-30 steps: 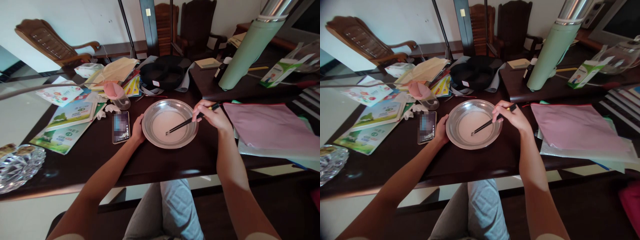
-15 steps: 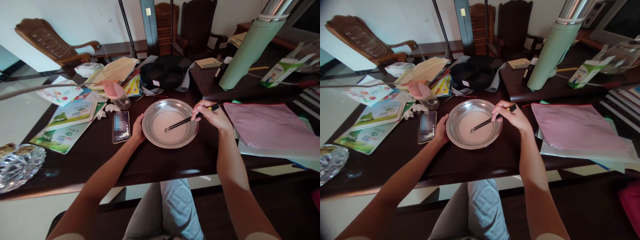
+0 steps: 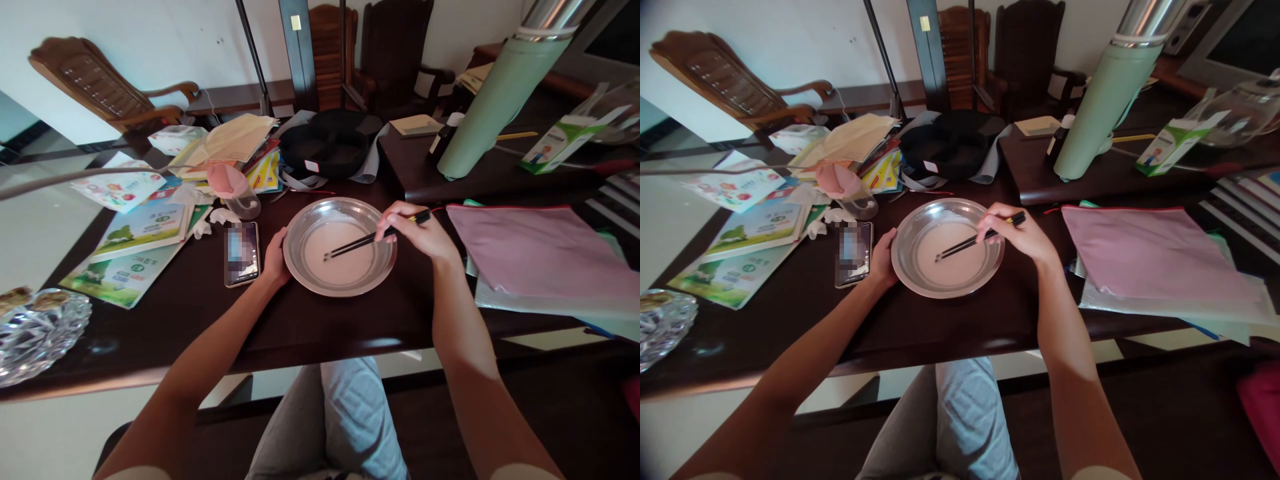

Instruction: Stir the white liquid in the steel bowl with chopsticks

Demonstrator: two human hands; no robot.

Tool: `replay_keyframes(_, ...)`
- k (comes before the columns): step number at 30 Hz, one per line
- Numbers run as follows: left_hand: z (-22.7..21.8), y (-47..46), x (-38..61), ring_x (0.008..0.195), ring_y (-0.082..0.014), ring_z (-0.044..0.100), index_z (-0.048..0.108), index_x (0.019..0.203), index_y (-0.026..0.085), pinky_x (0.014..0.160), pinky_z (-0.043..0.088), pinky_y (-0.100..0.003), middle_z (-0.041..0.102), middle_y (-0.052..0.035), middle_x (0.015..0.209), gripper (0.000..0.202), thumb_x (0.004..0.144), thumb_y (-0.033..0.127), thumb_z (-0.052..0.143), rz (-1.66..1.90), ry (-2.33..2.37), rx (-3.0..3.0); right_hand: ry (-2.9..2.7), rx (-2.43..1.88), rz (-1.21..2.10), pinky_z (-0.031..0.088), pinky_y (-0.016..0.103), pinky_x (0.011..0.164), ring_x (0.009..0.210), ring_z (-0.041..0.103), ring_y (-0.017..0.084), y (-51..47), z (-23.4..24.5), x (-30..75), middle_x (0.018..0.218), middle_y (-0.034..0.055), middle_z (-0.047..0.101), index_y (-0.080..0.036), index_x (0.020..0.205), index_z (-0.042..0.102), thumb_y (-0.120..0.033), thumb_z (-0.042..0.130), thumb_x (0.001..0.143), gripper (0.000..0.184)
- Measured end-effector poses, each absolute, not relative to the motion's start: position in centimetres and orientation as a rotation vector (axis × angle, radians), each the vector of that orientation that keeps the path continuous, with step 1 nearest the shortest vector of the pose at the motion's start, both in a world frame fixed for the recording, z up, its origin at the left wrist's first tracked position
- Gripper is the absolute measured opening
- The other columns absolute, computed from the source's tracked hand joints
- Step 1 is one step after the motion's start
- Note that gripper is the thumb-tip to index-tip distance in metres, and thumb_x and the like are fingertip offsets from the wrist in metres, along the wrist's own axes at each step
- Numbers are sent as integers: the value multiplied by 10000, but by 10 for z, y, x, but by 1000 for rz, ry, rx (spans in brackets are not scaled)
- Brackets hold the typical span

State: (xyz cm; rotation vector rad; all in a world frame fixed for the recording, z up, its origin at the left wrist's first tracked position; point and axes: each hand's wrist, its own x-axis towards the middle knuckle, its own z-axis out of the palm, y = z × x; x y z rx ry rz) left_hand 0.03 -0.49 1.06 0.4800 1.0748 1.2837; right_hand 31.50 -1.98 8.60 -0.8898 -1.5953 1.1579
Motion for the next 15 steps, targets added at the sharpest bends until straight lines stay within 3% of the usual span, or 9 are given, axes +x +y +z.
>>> replay_keyframes(4,11,-5,2,1157,-375,860,807,905,242,1085,687,-495,877,-54,877,361,857,582,918,1288,1091,474,-1654,-934,1050,606,305,636,745,780,183,-18,88,314,918,74,892,-243,895,853,-778,839,999,545)
replay_keyframes(11,10,-6,0,1174,-388,862,815,936,235,1095,686,-507,885,-58,905,401,834,603,938,1286,1059,508,-1454,-916,1096,515,304,509,560,691,187,-20,83,330,623,11,743,-258,845,796,-799,899,925,556)
replay_keyframes(15,10,-5,1,1174,-376,863,814,933,240,1097,690,-500,890,-53,929,360,849,572,925,1286,1071,454,-1621,-890,1169,592,309,605,704,779,197,-21,86,313,804,62,847,-239,868,826,-785,852,980,558)
